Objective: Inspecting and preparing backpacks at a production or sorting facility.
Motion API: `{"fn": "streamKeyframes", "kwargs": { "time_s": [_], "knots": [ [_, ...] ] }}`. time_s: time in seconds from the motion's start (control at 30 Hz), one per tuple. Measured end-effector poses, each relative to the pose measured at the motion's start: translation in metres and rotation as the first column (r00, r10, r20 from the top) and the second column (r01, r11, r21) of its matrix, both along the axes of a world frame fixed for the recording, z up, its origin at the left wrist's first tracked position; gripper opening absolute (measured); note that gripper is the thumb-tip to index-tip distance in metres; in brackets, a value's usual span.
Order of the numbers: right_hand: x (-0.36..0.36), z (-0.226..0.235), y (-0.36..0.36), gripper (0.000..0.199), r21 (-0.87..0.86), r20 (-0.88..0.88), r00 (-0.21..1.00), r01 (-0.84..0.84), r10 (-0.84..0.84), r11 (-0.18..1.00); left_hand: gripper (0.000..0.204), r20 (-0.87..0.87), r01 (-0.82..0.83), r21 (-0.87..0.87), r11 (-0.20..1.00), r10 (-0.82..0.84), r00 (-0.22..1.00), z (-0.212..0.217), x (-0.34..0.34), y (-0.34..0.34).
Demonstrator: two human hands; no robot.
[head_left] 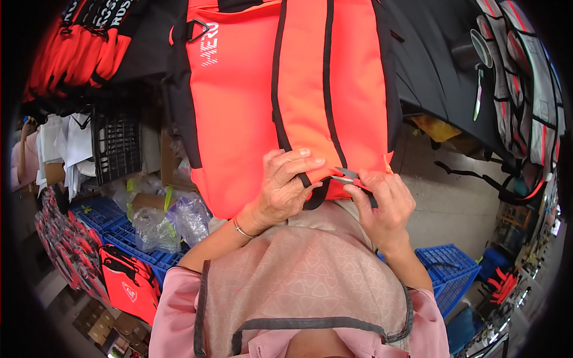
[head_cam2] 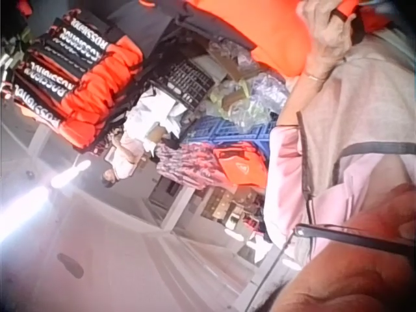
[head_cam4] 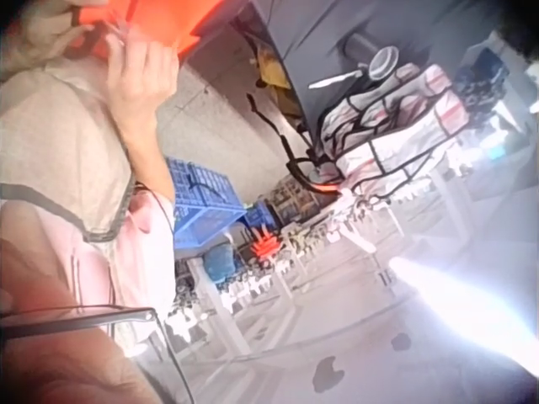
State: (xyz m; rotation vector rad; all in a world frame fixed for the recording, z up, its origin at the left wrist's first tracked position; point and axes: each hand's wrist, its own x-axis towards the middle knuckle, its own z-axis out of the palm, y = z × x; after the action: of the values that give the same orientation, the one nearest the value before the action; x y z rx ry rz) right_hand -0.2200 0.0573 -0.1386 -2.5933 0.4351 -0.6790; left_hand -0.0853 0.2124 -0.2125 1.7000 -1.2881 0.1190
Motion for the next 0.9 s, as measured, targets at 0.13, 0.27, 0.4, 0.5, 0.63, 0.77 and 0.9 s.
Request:
{"fn": "streamKeyframes", "kwargs": {
  "time_s": [0.13, 0.27, 0.4, 0.5, 0.63, 0.77, 0.9],
  "knots": [
    [-0.003, 0.000, 0.001, 0.026, -0.087, -0.092, 0.995, -0.044, 0.036, 0.995, 0.028, 0.062, -0.001, 0.032, 0.999, -0.001, 0.998, 0.002, 0.001, -0.001],
    [-0.006, -0.001, -0.007, 0.030, 0.314, -0.097, 0.995, 0.009, 0.022, 0.950, 0.018, -0.012, -0.009, 0.054, 0.998, 0.010, 1.000, 0.006, 0.003, -0.002],
    [0.005, -0.006, -0.005, 0.054, 0.294, 0.039, 0.990, -0.138, 0.132, 0.946, 0.022, -0.404, 0.029, 0.111, 0.993, 0.019, 0.914, 0.008, 0.010, -0.004],
    [0.010, -0.014, 0.006, 0.052, 0.244, 0.018, 0.954, -0.294, 0.299, 0.924, 0.033, -0.538, 0.085, 0.173, 0.981, 0.022, 0.842, 0.012, 0.015, -0.006],
    [0.026, -0.017, -0.005, 0.042, 0.055, 0.052, 0.897, -0.441, 0.438, 0.896, 0.041, -0.661, 0.157, 0.153, 0.976, -0.017, 0.750, 0.015, 0.023, -0.005],
    [0.060, -0.002, -0.011, 0.022, 0.471, 0.088, 0.938, -0.335, 0.334, 0.816, 0.034, -0.784, 0.255, 0.132, 0.958, -0.056, 0.619, 0.015, 0.035, 0.001],
    [0.086, -0.011, -0.022, 0.010, 0.880, -0.121, 0.938, -0.050, 0.324, 0.473, 0.037, -0.934, 0.279, -0.022, 0.960, -0.119, 0.336, 0.007, 0.038, 0.009]
  ]
}}
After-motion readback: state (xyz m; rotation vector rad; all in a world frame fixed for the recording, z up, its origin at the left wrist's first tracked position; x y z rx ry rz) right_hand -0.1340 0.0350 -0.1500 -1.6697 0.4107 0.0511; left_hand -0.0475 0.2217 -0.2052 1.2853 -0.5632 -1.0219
